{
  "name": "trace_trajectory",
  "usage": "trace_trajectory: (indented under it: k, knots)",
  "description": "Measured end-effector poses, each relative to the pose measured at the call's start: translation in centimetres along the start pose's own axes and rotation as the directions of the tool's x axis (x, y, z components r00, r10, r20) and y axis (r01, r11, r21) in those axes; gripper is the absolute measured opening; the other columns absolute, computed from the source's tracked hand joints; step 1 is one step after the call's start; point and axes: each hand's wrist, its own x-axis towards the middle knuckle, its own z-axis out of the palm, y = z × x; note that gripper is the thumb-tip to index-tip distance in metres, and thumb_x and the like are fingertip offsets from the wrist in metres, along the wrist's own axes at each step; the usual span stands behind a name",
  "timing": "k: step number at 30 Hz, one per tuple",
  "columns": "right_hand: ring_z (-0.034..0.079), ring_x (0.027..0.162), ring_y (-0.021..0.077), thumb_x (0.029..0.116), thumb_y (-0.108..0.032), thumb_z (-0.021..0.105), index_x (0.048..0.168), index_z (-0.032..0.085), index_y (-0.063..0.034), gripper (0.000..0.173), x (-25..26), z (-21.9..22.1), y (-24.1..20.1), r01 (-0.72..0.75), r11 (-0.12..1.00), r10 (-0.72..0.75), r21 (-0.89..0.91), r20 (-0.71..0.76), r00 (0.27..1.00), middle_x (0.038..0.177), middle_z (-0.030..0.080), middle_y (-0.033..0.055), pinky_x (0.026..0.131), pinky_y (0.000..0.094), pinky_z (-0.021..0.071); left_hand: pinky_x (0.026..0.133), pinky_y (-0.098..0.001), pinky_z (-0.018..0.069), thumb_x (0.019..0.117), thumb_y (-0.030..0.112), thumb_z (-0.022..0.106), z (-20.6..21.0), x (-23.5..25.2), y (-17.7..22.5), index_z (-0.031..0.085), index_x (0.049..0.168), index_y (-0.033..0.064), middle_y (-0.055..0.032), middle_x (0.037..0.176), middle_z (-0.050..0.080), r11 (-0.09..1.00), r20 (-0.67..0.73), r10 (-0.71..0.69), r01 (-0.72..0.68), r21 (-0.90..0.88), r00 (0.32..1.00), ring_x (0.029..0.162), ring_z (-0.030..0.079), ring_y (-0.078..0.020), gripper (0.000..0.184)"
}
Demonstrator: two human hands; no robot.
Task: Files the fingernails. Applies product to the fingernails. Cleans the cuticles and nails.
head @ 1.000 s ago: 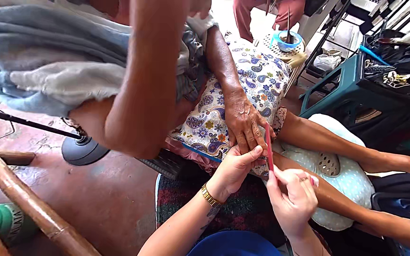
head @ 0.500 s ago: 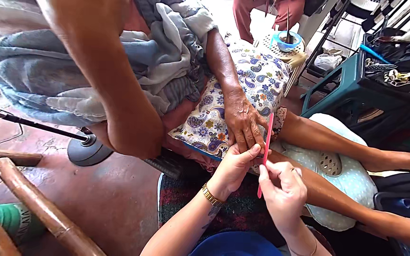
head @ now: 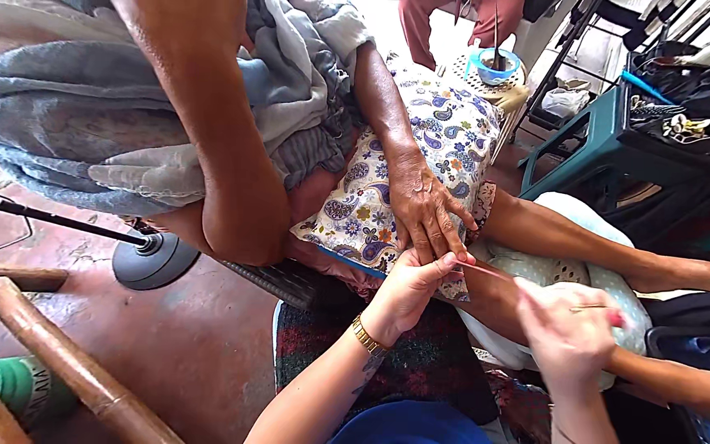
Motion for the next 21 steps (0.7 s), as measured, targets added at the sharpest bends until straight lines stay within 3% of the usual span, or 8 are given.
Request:
trace_trajectory:
  k: [3, 6, 7, 11, 15, 19, 21]
  knots:
    - [0.060, 0.089, 0.0237, 0.0937, -0.016, 0.072, 0.095, 0.081, -0.0076, 0.012, 1.1, -0.7, 1.8, 0.032, 0.999, -0.029, 0.023, -0.136, 0.990, 0.077, 0.065, 0.0103, 0.092, 0.0383, 0.0392, 0.098, -0.0364, 0.0564, 0.0994, -0.005, 0.053, -0.4, 0.0, -0.1, 0.067, 0.103, -0.0019, -0.0156, 0.105, 0.075, 1.000, 0.052, 0.002, -0.002, -0.006, 0.999, 0.103, 0.073, -0.0223, 0.015]
    - [0.060, 0.102, 0.0189, 0.0972, -0.019, 0.070, 0.102, 0.077, -0.0183, 0.008, 2.0, 0.2, 0.4, 0.187, 0.979, -0.177, 0.079, -0.119, 0.977, 0.091, 0.068, 0.0029, 0.111, 0.0450, 0.0299, 0.099, -0.0354, 0.0559, 0.0994, -0.005, 0.052, -0.2, 0.1, -0.1, 0.067, 0.105, -0.0025, -0.0160, 0.110, 0.074, 1.000, 0.062, 0.006, -0.006, 0.005, 0.998, 0.107, 0.072, -0.0225, 0.016]
    - [0.061, 0.104, 0.0198, 0.0969, -0.019, 0.070, 0.104, 0.077, -0.0198, 0.010, 2.6, 0.8, 0.5, 0.221, 0.973, -0.212, 0.065, -0.126, 0.969, 0.094, 0.069, 0.0030, 0.113, 0.0476, 0.0276, 0.098, -0.0352, 0.0561, 0.0991, -0.005, 0.052, -0.1, 0.1, -0.1, 0.067, 0.106, -0.0025, -0.0156, 0.112, 0.074, 1.000, 0.063, 0.003, -0.004, 0.012, 0.998, 0.108, 0.072, -0.0222, 0.017]
    - [0.063, 0.100, 0.0263, 0.0945, -0.017, 0.074, 0.098, 0.081, -0.0185, 0.008, 5.4, 2.9, 2.7, 0.199, 0.980, -0.190, 0.015, -0.242, 0.951, 0.093, 0.072, 0.0093, 0.103, 0.0486, 0.0353, 0.099, -0.0364, 0.0557, 0.0994, -0.004, 0.052, -0.5, -0.1, 0.1, 0.067, 0.108, -0.0024, -0.0146, 0.114, 0.073, 1.000, 0.079, -0.004, 0.003, 0.016, 0.997, 0.108, 0.071, -0.0215, 0.017]
    - [0.060, 0.111, 0.0213, 0.0974, -0.019, 0.070, 0.103, 0.077, -0.0200, 0.008, 5.7, 4.1, 1.5, 0.250, 0.965, -0.227, 0.077, -0.224, 0.948, 0.105, 0.071, 0.0045, 0.111, 0.0471, 0.0296, 0.098, -0.0366, 0.0567, 0.1001, -0.003, 0.051, -0.6, 0.0, 0.1, 0.066, 0.110, -0.0040, -0.0158, 0.114, 0.073, 1.000, 0.085, -0.012, 0.012, 0.008, 0.996, 0.107, 0.071, -0.0219, 0.018]
    - [0.062, 0.113, 0.0253, 0.0973, -0.014, 0.070, 0.103, 0.080, -0.0166, 0.011, 7.2, 4.7, 2.6, 0.236, 0.969, -0.213, 0.079, -0.222, 0.951, 0.113, 0.074, 0.0085, 0.105, 0.0487, 0.0338, 0.098, -0.0361, 0.0562, 0.0993, -0.003, 0.052, -0.7, 0.0, 0.1, 0.067, 0.109, -0.0029, -0.0147, 0.114, 0.073, 0.999, 0.091, -0.017, 0.015, 0.032, 0.996, 0.107, 0.071, -0.0210, 0.018]
    - [0.061, 0.114, 0.0242, 0.0974, -0.013, 0.070, 0.106, 0.078, -0.0166, 0.012, 7.2, 4.4, 1.7, 0.292, 0.950, -0.270, 0.107, -0.187, 0.945, 0.115, 0.072, 0.0084, 0.109, 0.0488, 0.0330, 0.098, -0.0357, 0.0564, 0.1000, -0.003, 0.051, -0.7, 0.1, 0.1, 0.067, 0.110, -0.0025, -0.0136, 0.114, 0.073, 0.999, 0.095, -0.019, 0.014, 0.047, 0.995, 0.108, 0.071, -0.0203, 0.019]
